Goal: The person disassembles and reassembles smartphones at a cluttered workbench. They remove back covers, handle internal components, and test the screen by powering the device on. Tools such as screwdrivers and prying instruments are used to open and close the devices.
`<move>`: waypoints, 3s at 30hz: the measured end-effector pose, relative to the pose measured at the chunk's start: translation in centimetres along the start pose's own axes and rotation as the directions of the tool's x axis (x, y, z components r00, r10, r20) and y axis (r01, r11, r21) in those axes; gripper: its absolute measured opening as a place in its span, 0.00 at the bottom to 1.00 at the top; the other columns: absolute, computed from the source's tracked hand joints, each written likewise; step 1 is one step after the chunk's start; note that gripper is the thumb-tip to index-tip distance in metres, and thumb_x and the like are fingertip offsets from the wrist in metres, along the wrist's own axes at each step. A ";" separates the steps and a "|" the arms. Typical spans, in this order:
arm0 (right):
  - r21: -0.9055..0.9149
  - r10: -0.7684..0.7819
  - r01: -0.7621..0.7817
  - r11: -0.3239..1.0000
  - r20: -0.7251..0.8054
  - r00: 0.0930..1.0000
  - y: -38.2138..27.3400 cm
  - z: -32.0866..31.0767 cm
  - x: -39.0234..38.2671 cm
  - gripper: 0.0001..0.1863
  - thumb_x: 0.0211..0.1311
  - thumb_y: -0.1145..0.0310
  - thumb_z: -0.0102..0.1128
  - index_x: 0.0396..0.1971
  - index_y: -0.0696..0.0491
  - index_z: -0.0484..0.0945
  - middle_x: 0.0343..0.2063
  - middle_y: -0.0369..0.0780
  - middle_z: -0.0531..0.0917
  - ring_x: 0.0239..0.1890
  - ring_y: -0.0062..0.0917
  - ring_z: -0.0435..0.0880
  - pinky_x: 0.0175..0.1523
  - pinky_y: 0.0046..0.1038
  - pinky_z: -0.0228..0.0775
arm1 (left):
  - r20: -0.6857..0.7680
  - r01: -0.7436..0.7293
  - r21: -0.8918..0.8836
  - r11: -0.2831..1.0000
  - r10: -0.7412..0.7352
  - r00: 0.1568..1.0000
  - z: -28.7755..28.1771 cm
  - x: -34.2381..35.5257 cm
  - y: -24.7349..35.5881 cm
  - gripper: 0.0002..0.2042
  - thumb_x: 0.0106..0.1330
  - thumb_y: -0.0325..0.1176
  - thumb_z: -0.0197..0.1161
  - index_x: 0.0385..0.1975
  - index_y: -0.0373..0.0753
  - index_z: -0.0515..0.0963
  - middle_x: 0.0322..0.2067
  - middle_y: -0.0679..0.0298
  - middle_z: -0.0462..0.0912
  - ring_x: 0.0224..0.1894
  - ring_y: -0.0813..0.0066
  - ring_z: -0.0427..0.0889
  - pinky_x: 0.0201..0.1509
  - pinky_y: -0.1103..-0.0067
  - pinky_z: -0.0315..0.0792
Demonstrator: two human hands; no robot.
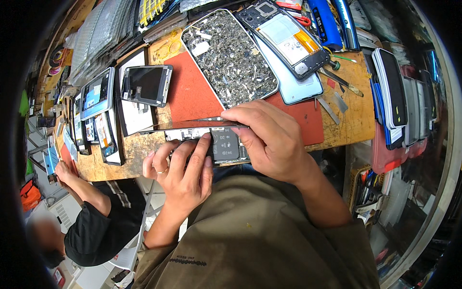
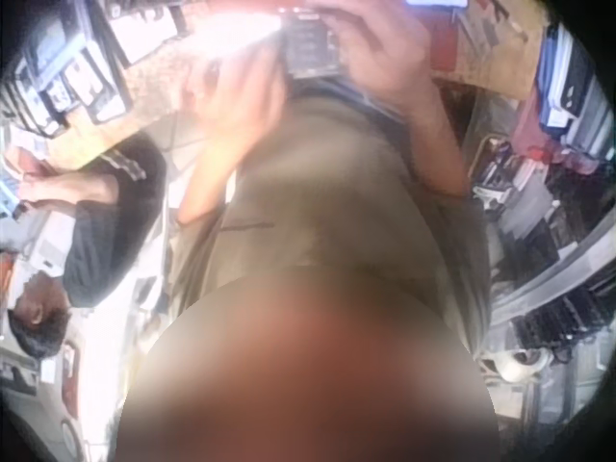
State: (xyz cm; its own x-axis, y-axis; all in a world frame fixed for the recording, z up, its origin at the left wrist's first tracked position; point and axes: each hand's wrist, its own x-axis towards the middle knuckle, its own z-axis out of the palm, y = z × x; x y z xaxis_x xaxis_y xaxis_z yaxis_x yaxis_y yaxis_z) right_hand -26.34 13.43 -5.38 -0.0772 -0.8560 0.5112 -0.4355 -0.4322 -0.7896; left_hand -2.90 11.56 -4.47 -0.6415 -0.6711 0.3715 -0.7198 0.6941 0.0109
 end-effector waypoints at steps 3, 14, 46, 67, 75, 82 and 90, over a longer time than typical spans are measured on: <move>0.001 -0.001 0.001 1.000 0.010 1.000 0.0 -0.1 0.0 0.16 0.59 0.87 0.66 0.48 0.62 0.84 0.39 0.50 0.88 0.40 0.44 0.90 0.46 0.39 0.83 | -0.038 -0.039 0.017 0.999 0.040 0.998 -0.1 0.6 0.0 0.18 0.64 0.43 0.67 0.53 0.51 0.90 0.45 0.76 0.82 0.55 0.73 0.74 0.71 0.60 0.52; -0.177 -0.062 0.083 0.981 0.122 0.991 -1.5 -1.7 -0.3 0.19 0.51 0.81 0.73 0.46 0.59 0.85 0.45 0.47 0.88 0.46 0.46 0.89 0.51 0.42 0.81 | -0.322 -0.069 -0.159 0.985 0.014 0.947 -3.1 -1.1 -4.0 0.16 0.62 0.43 0.67 0.48 0.47 0.85 0.41 0.66 0.77 0.50 0.63 0.77 0.60 0.62 0.60; -0.321 0.113 -0.065 0.945 0.134 0.984 -5.1 -3.4 -2.4 0.37 0.33 0.64 0.88 0.51 0.57 0.84 0.49 0.48 0.86 0.48 0.43 0.85 0.56 0.40 0.78 | 0.371 -0.294 -0.402 0.867 0.448 0.813 -1.7 15.0 -17.0 0.47 0.49 0.32 0.80 0.76 0.45 0.69 0.66 0.54 0.78 0.73 0.52 0.72 0.79 0.54 0.60; -0.299 0.173 -0.126 0.946 0.138 0.975 -4.3 -1.5 3.6 0.32 0.40 0.71 0.82 0.51 0.58 0.81 0.48 0.46 0.84 0.51 0.40 0.84 0.60 0.36 0.76 | -0.054 0.560 -0.063 0.826 -0.564 0.824 -0.5 2.6 -11.3 0.12 0.65 0.34 0.68 0.39 0.32 0.79 0.37 0.50 0.83 0.45 0.51 0.85 0.50 0.61 0.80; -0.432 0.096 0.003 0.902 0.207 0.974 -5.5 2.6 8.2 0.29 0.45 0.60 0.85 0.46 0.58 0.84 0.42 0.48 0.86 0.48 0.46 0.85 0.54 0.41 0.78 | 0.064 0.645 -0.275 0.713 -0.656 0.752 -1.2 0.2 -11.1 0.10 0.67 0.29 0.63 0.43 0.29 0.78 0.34 0.40 0.87 0.36 0.37 0.87 0.45 0.53 0.80; -0.530 0.086 0.060 0.846 0.247 0.965 -7.8 8.9 9.5 0.31 0.49 0.51 0.81 0.47 0.57 0.83 0.41 0.47 0.82 0.47 0.44 0.83 0.53 0.44 0.77 | 0.351 0.336 -0.926 -0.173 -0.723 0.595 -1.6 -2.9 -9.9 0.26 0.80 0.21 0.43 0.77 0.32 0.56 0.53 0.50 0.81 0.42 0.72 0.89 0.34 0.77 0.87; -0.626 0.071 0.150 0.766 0.313 0.947 -10.9 15.8 9.8 0.35 0.48 0.52 0.82 0.53 0.56 0.83 0.42 0.47 0.80 0.49 0.43 0.81 0.51 0.46 0.77 | 0.186 0.067 -0.982 -0.176 -0.851 0.491 -2.6 -4.5 -3.2 0.36 0.82 0.23 0.51 0.84 0.43 0.41 0.65 0.52 0.73 0.57 0.75 0.80 0.52 0.81 0.82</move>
State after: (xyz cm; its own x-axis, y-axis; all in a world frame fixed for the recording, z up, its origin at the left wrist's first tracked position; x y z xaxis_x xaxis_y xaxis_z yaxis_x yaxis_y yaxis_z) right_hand -8.20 5.26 2.85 0.1769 -0.9300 0.3221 -0.9061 -0.2817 -0.3156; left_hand 2.96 12.99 -3.77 0.2478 -0.9688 0.0004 0.3440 0.0884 0.9348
